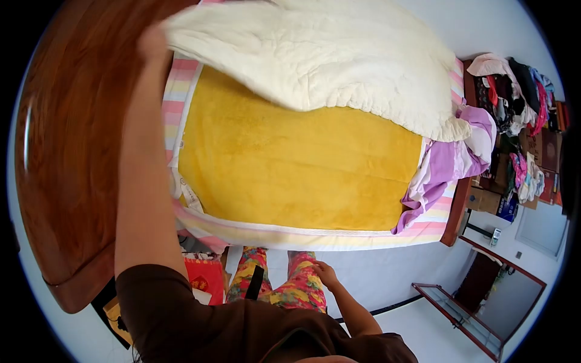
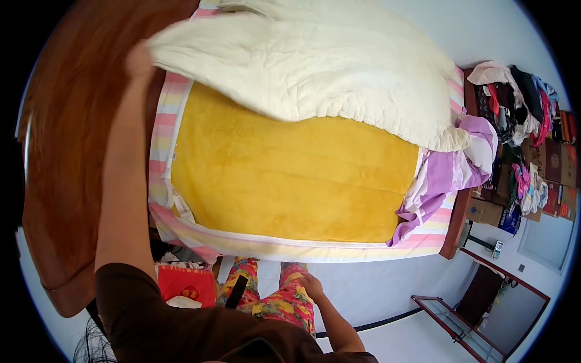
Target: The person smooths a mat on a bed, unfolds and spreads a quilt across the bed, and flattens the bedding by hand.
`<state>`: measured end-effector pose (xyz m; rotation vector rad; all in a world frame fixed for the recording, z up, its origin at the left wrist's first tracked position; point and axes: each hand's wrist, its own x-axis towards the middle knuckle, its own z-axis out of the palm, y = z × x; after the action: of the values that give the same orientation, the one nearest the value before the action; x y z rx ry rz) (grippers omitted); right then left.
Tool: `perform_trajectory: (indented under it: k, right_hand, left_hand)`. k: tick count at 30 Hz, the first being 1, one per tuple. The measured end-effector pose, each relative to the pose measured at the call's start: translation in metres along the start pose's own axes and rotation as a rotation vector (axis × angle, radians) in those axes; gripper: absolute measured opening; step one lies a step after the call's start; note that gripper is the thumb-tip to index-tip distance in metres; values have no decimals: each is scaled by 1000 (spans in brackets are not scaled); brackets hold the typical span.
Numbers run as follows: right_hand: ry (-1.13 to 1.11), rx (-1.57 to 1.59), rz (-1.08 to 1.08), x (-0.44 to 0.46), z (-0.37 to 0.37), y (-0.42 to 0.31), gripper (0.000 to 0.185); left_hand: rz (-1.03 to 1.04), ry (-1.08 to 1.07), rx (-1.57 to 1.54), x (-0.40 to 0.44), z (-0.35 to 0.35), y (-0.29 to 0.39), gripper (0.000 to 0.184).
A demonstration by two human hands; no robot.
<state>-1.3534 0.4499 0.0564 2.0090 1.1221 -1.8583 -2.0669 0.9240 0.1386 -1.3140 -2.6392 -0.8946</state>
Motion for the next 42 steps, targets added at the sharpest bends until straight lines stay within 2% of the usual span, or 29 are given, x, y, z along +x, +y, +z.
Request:
perform_trajectory:
  k: [1,2,3,5,6,8,10,11,12,14,19,22,25,27,30,33,36,42]
  right_hand:
    - [18,1,-9,-1,-4,1,39]
    - [37,-38,-48,3,-4,14,39]
    - [22,-31,-16,2,-6,18,40]
    - [-23,-12,48,-1,-3,23,41]
    - [-38,-45,63,-3,-2,24,41]
    - [-55,-148,47,-1,-3,28,41]
    - [-45,-193,23,2,-5,25,40]
    - [-34,-187,12,2,-7,22,39]
    - [-7,-124,15,8,-5,30,37]
    - [11,-112,-20,10,-6,27,37]
    - [-19,-102,-100,21,5,17,37]
    - [-64,-318,-169,45,7,-1,40]
    - [-63,-490,-117,103,5,-40,45]
    - [143,-618,-349,161,4,-62,51]
    - [279,-675,-479,265,-8,-122,67]
    - [432,-766,-297,340,-15,-201,90]
    - [386,-740,-85,368,-12,-280,105]
    - [408,-933,41,398,24,-320,114]
  left_hand:
    - [-145,110,174,29,-17,-38,32]
    - [-341,180,138,32,-41,-39,33]
    - [-606,117,-102,17,-65,-15,32]
    - [-630,107,-264,5,-47,-50,34]
    - [-655,121,-495,3,-17,-89,43]
    - [-713,-22,-825,-24,24,-121,65]
    - [-788,-227,-775,-64,48,-109,90]
    - [-760,-243,-923,-79,82,-132,96]
    - [-803,-278,-1013,-103,86,-119,98]
    - [-790,-340,-932,-145,104,-114,94]
    - [-871,-584,-817,-233,135,-122,70]
    - [-912,-689,-788,-275,150,-141,62]
    - [-973,-722,-785,-305,146,-142,57]
    - [-1027,-718,-803,-322,143,-145,54]
    - [-1095,-695,-863,-330,153,-145,52]
    - [-1132,-657,-967,-340,171,-157,54]
    - [-1141,-628,-1057,-341,204,-173,56]
    - [-1145,-593,-1106,-300,229,-157,56]
